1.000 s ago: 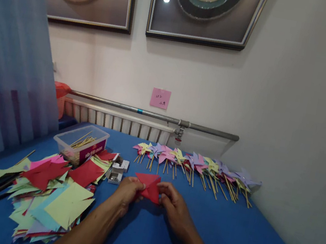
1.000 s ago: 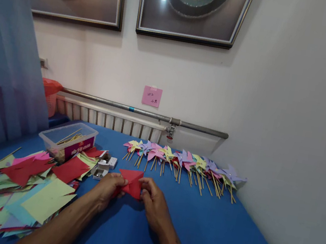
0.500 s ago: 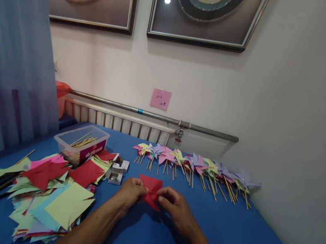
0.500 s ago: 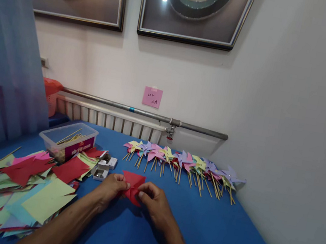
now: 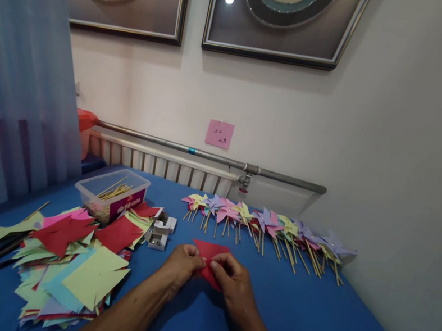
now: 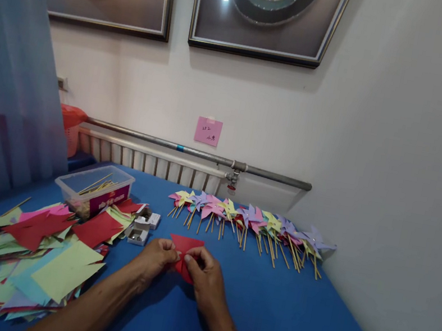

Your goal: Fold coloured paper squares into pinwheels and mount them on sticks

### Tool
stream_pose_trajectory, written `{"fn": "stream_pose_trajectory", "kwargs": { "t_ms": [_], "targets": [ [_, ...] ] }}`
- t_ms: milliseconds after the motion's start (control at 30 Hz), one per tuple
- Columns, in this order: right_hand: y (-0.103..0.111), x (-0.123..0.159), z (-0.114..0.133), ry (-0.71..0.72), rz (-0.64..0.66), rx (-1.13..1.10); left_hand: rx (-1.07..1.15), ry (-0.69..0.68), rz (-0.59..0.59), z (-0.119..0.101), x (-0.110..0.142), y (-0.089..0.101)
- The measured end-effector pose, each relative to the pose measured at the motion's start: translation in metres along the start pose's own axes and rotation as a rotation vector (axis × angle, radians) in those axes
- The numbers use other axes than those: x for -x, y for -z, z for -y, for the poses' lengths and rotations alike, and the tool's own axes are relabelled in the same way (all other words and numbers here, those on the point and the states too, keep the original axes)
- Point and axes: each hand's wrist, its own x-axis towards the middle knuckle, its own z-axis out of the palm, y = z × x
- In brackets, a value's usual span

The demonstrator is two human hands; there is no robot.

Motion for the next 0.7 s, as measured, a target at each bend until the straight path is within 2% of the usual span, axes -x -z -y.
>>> {"fn": "stream_pose_trajectory", "kwargs": {
  "t_ms": [267, 700],
  "targets": [
    [-0.004, 0.001, 0.004, -0.027, -0.025, -0.014, -0.005, 0.031, 0.038, -0.011, 0.007, 0.0],
    [-0.009, -0.001, -0.007, -0.038, -0.137, 0.013, 0.024, 0.081, 0.094, -0.014, 0.015, -0.001]
  ]
}}
